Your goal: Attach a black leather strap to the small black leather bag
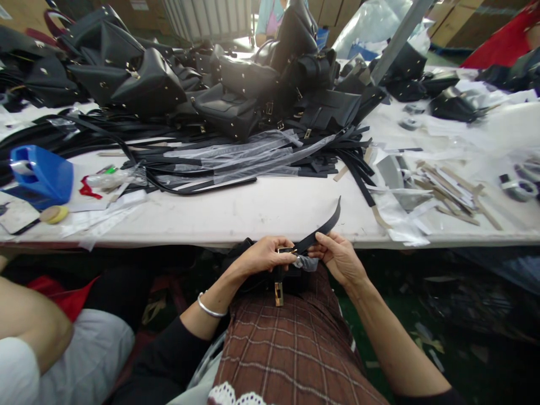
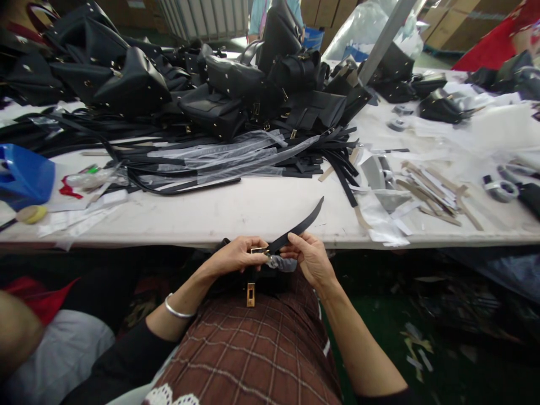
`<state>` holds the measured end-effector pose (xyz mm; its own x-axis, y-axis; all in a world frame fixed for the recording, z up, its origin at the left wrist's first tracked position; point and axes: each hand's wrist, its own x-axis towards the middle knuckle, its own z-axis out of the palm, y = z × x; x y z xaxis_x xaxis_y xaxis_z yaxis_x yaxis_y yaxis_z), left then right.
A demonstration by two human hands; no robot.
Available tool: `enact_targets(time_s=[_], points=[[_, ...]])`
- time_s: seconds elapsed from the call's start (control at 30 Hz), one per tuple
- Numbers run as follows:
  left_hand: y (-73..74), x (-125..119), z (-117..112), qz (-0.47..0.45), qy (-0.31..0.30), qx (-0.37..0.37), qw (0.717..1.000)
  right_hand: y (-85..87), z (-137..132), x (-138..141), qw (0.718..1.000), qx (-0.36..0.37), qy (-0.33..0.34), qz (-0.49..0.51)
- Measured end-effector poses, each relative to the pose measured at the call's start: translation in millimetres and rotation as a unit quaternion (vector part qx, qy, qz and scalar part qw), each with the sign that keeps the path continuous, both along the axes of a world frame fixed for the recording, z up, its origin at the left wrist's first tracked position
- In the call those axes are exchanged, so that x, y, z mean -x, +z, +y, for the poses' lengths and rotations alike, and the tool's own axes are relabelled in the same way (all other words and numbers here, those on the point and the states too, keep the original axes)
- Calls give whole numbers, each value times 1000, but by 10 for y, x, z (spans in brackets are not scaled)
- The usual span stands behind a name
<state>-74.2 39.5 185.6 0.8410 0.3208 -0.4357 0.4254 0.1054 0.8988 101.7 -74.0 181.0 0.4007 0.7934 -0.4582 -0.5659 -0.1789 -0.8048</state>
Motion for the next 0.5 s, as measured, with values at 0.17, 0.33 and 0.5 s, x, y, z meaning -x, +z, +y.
enact_targets(time_s=[0.17,0.33,0.5], points=[[3,19,18,-9,-3,10,1000,-29,-73,-11,998,-32,-42,-22],[22,19,15,-14,-11,10,1000,-8,-92,-8,998,-37,-36,-28],[8,2,-4,-26,-15,1,1000,-14,-83,40,998,-35,-20,-37]])
